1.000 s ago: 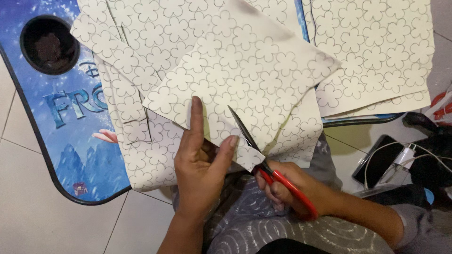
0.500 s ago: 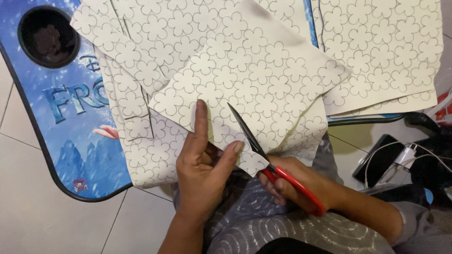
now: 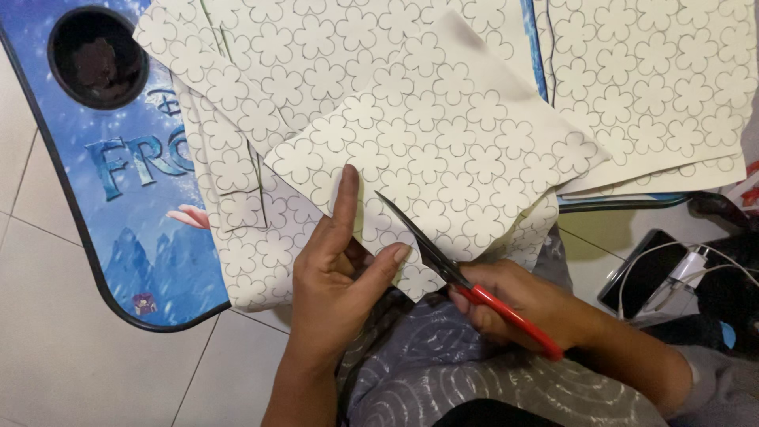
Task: The person uses red-handled scissors to cut a stack of white paper sheets printed with a repeating flower pattern. They hold the stack with the left hand and cut along the edges, separating individual sheets and trimming them into smaller pieces.
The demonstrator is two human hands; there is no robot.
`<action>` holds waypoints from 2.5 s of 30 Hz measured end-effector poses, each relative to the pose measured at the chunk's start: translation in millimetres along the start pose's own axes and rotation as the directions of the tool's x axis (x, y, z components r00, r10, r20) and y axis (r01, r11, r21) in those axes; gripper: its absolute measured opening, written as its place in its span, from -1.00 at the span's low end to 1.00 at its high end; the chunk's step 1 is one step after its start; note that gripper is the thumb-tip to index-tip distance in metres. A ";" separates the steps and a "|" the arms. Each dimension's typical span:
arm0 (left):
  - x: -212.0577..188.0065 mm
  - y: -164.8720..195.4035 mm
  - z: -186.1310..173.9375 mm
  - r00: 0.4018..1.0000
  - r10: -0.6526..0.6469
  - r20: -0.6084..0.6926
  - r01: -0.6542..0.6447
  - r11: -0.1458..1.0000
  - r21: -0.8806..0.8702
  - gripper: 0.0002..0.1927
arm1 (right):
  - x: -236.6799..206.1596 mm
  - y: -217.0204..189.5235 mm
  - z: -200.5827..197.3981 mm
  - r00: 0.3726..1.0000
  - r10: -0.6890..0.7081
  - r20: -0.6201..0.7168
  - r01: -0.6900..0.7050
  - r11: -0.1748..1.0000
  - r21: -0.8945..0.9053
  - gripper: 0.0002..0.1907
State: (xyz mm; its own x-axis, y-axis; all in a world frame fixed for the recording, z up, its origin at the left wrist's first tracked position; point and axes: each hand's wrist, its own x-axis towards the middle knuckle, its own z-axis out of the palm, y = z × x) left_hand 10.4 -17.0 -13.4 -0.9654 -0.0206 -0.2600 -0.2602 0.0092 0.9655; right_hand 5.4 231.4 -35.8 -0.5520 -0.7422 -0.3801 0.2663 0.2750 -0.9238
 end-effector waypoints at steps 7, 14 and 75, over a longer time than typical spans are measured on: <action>0.4 -3.4 0.8 1.000 0.011 -0.015 -0.010 0.999 0.031 -0.09 | -3.1 9.3 11.4 0.975 0.221 0.005 -0.218 0.959 0.183 -0.29; 3.6 0.2 1.5 0.977 0.110 -0.184 -0.082 0.985 0.155 -0.20 | -4.3 11.2 13.4 0.966 0.260 0.003 -0.255 0.945 0.205 -0.32; 0.1 -7.2 -3.8 0.967 0.183 -0.177 -0.170 0.982 0.088 -0.20 | 7.8 21.1 6.1 0.965 0.263 0.018 -0.260 0.936 0.236 -0.53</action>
State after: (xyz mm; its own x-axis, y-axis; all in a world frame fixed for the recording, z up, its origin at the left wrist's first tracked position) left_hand 12.2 -20.9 -20.3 -0.9782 -0.1948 -0.0718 -0.0926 0.1001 0.9907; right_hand 11.6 227.6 -57.9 -0.4479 -0.6546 -0.6091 0.5792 0.3066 -0.7554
